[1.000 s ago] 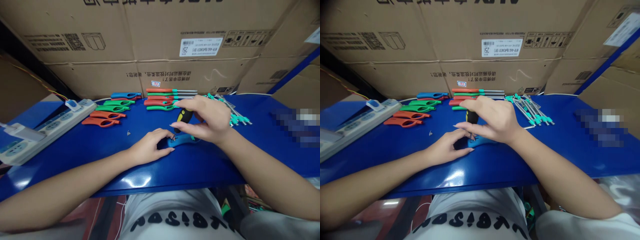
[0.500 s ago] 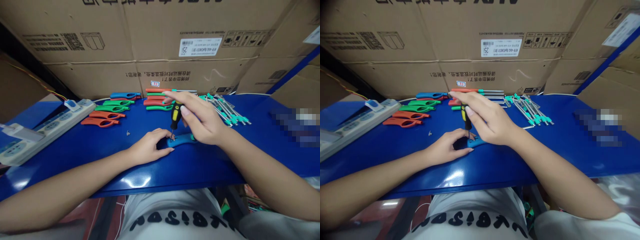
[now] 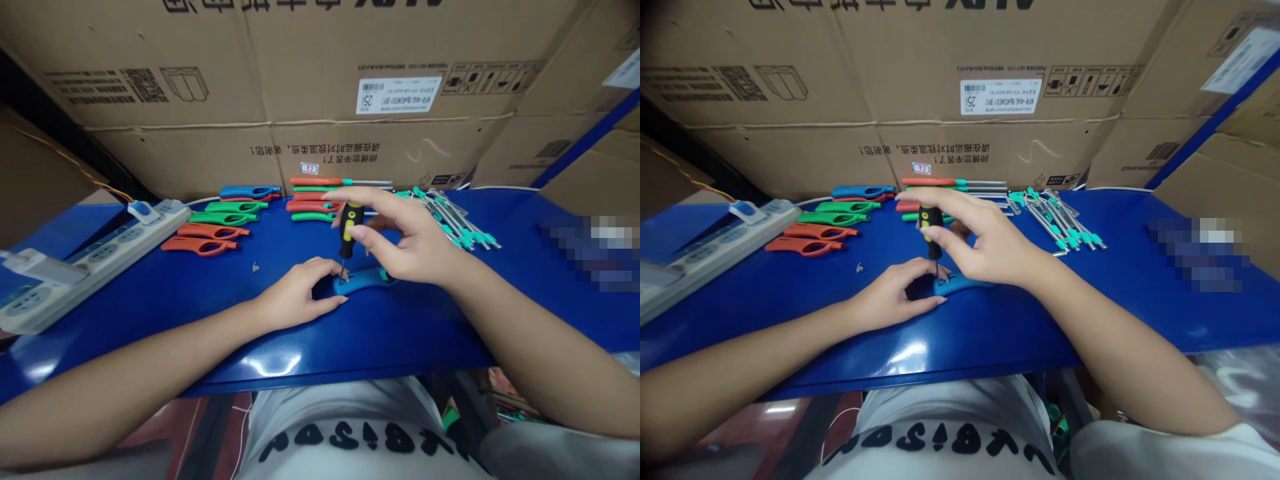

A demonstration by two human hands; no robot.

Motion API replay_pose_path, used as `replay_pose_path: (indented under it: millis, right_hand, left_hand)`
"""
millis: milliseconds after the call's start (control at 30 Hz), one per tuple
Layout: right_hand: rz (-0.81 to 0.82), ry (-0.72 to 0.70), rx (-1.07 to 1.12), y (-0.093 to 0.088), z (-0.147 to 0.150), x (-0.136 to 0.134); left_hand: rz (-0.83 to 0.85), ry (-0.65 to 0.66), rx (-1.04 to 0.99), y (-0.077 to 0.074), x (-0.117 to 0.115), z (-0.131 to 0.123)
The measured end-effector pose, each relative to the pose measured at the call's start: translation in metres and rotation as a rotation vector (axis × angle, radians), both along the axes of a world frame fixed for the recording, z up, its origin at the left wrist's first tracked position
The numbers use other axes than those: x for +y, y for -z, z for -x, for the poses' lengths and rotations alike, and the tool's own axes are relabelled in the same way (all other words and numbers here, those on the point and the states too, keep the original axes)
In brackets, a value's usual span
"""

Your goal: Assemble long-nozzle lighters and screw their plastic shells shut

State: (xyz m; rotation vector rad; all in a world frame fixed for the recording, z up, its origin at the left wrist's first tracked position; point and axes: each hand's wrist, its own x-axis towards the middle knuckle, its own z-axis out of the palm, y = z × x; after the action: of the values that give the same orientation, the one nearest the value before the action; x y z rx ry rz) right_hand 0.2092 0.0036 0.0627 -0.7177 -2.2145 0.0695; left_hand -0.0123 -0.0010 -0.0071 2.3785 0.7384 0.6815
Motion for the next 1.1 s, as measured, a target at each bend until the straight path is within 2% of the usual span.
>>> replay_pose_path:
  millis: [133,200,300,367,500,533,667,733,867,933,1100]
  right_hand:
    - [-0.161,0.098,-0.012,0.0013,-0.0024,0.0011]
    - [-0.131,0.072,-0.033,0.0004,-0.0012,-0.0009]
    - [-0.001,-0.021,0.004,0.0002,0.0020,-0.0029]
    - [0.004,-0.026,0.033,0.0019,0.0024,-0.0016]
    - [-0.197,0.041,-0.018,0.0042,-0.0018,0.0029]
    - [-0.200,0.035,-0.037,0.0037,-0.0026,0.0030]
    - [0.048,-0.083,-0.017,0.0006,-0.0012,0.0003]
    - [0.090,-0.072,0.003,0.0011,0.0002,0.0002]
    - [-0.150,0.124,0.020,0.0058,-0.0008,0.0035]
    - [-0.189,0.145,0.003,0.0065,-0.0015,0.0037]
    - [0.070,-0.033,0.005,0.0039,0.0019,0.0006]
  left_hand:
    - [-0.022,-0.011,-0.001,0.0010,0.0002,0.0002]
    - [-0.022,-0.009,0.001,0.0007,0.0003,0.0002]
    - [-0.008,-0.002,0.004,-0.0001,0.0001,0.0002]
    - [-0.007,-0.004,0.005,-0.0001,0.0001,0.0002]
    - [-0.020,-0.007,0.004,0.0008,0.0004,0.0002]
    - [-0.020,-0.006,0.005,0.0008,0.0004,0.0002]
    - [-0.002,0.001,0.011,-0.0002,0.0004,0.0002]
    - [0.004,0.003,0.013,-0.0005,0.0003,0.0003]
    - [-0.007,-0.007,0.011,-0.0002,0.0002,0.0004]
    - [-0.008,-0.008,0.008,-0.0002,0.0003,0.0003]
    - [-0.001,0.004,0.010,-0.0002,0.0005,0.0001]
